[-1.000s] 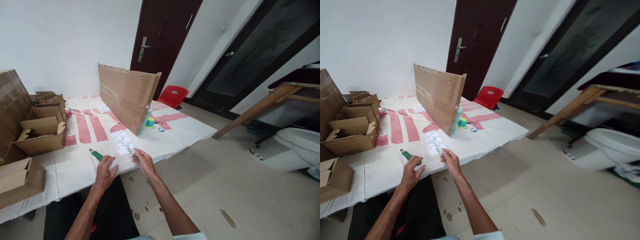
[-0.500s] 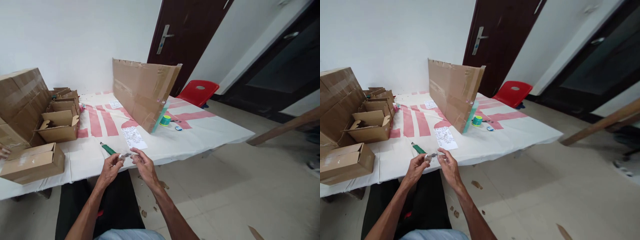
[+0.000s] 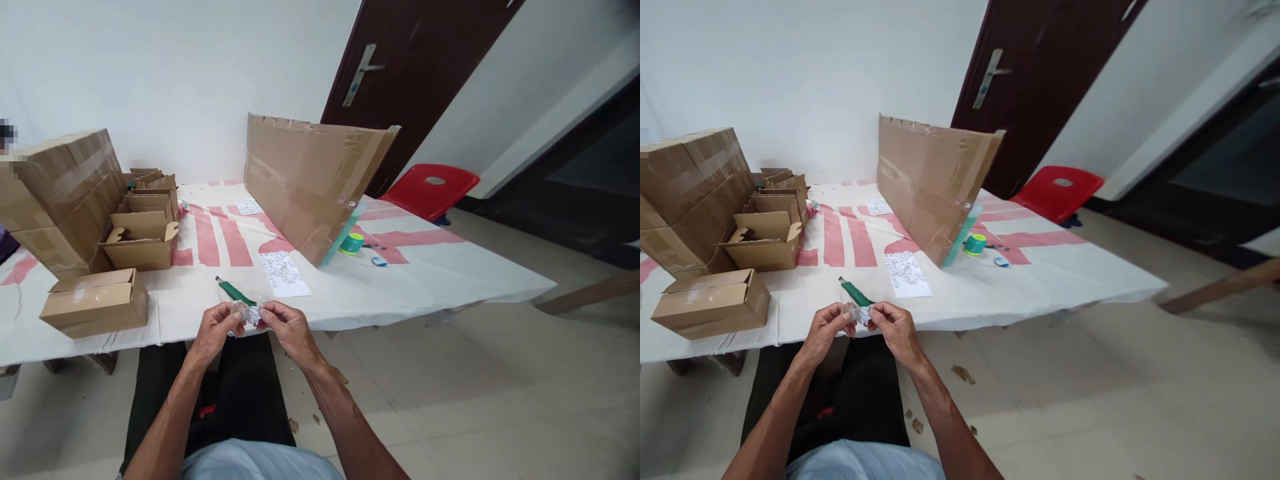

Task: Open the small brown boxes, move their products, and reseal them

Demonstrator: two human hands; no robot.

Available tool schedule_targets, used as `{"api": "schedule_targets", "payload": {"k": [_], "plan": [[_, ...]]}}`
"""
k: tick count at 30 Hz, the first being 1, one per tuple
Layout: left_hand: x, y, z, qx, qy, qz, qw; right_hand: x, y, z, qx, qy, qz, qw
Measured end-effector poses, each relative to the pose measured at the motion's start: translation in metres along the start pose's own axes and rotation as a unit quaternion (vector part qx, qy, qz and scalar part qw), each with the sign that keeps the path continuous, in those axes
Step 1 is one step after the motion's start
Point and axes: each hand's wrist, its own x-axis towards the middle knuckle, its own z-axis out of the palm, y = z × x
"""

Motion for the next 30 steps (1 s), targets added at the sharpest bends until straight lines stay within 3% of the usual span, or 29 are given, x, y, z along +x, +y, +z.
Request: {"api": "schedule_targets", "payload": {"k": [5,11,15,18,21,26,28,30], "plan": [[-0.008,0.008,0.003,0.138,0.06,0.061,0.987,-0.009,0.004,0.016,-0.019,0.034,-0.015,0.999],[-0.012,-0.003,0.006,0.413,0.106,0.216,0.878,-0.017,0.01,0.043,-0.035,0.087,-0.038,0.995],[-0.019,-0.025,0.008,0.511,0.105,0.224,0.823,-0.021,0.019,0.048,-0.022,0.111,0.002,0.994],[-0.031,-0.034,0.013,0.539,0.08,0.222,0.808,-0.023,0.033,0.044,-0.039,0.145,0.041,0.988],[-0.039,-0.034,0.013,0.516,0.063,0.217,0.826,-0.022,0.047,0.039,-0.063,0.159,0.063,0.983],[-0.044,-0.022,-0.008,0.356,0.073,0.124,0.923,-0.024,0.057,0.038,-0.102,0.122,0.034,0.987],[-0.045,-0.02,-0.016,0.343,0.063,0.086,0.933,-0.024,0.061,0.04,-0.112,0.086,0.017,0.99],[-0.046,-0.02,-0.022,0.378,0.079,0.089,0.918,-0.022,0.07,0.039,-0.11,0.037,0.002,0.993]]}}
